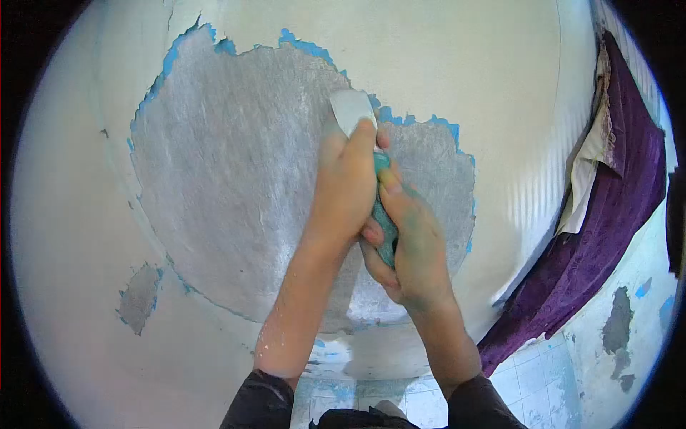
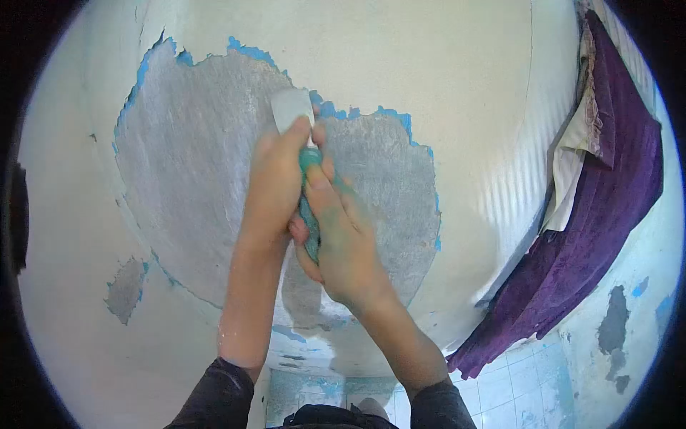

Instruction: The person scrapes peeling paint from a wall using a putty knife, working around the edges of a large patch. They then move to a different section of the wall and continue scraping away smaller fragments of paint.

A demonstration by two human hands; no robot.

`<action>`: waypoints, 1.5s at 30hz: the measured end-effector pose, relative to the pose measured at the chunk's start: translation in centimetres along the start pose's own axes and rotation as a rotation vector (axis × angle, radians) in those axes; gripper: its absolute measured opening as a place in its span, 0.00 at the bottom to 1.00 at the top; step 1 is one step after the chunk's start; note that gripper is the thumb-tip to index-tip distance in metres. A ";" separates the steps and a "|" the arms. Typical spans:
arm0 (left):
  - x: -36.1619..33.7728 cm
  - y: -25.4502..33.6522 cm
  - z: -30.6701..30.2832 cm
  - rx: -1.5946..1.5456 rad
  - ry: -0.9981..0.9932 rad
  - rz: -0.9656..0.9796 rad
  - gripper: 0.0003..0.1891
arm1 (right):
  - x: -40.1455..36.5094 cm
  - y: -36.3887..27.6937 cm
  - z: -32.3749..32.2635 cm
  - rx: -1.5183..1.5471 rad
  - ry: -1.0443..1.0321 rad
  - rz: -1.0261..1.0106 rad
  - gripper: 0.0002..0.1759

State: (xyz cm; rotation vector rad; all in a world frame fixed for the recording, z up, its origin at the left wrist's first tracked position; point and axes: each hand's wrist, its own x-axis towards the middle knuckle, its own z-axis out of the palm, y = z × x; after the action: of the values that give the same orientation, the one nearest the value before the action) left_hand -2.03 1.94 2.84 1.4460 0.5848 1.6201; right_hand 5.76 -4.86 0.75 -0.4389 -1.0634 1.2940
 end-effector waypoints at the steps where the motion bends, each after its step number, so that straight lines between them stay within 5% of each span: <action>1: 0.2 0.0 -0.1 0.014 0.012 0.011 0.15 | -0.3 0.3 -0.3 0.010 -0.017 -0.004 0.20; 21: -0.5 1.8 0.2 -0.076 -0.028 -0.129 0.16 | -0.1 0.5 -0.5 -0.011 -0.055 -0.026 0.19; 30: -0.9 0.6 0.2 -0.030 -0.032 -0.032 0.15 | -0.7 1.4 -1.1 0.050 -0.033 -0.014 0.25; 37: -1.5 0.3 0.8 -0.126 -0.024 -0.111 0.15 | -1.1 0.4 -2.2 -0.169 -0.051 0.016 0.21; 41: -2.3 -2.6 0.1 0.003 -0.117 -0.123 0.19 | -2.7 2.1 -4.8 -0.530 0.013 -0.125 0.23; 45: -2.4 -2.9 1.0 0.088 -0.071 -0.014 0.21 | -2.6 2.0 -5.1 -1.028 0.112 -0.606 0.27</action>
State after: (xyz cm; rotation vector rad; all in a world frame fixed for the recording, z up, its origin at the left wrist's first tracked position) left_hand -0.35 1.25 -0.55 1.5538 0.6308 1.5426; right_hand 9.09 -5.22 -4.35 -0.8466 -1.5636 0.1120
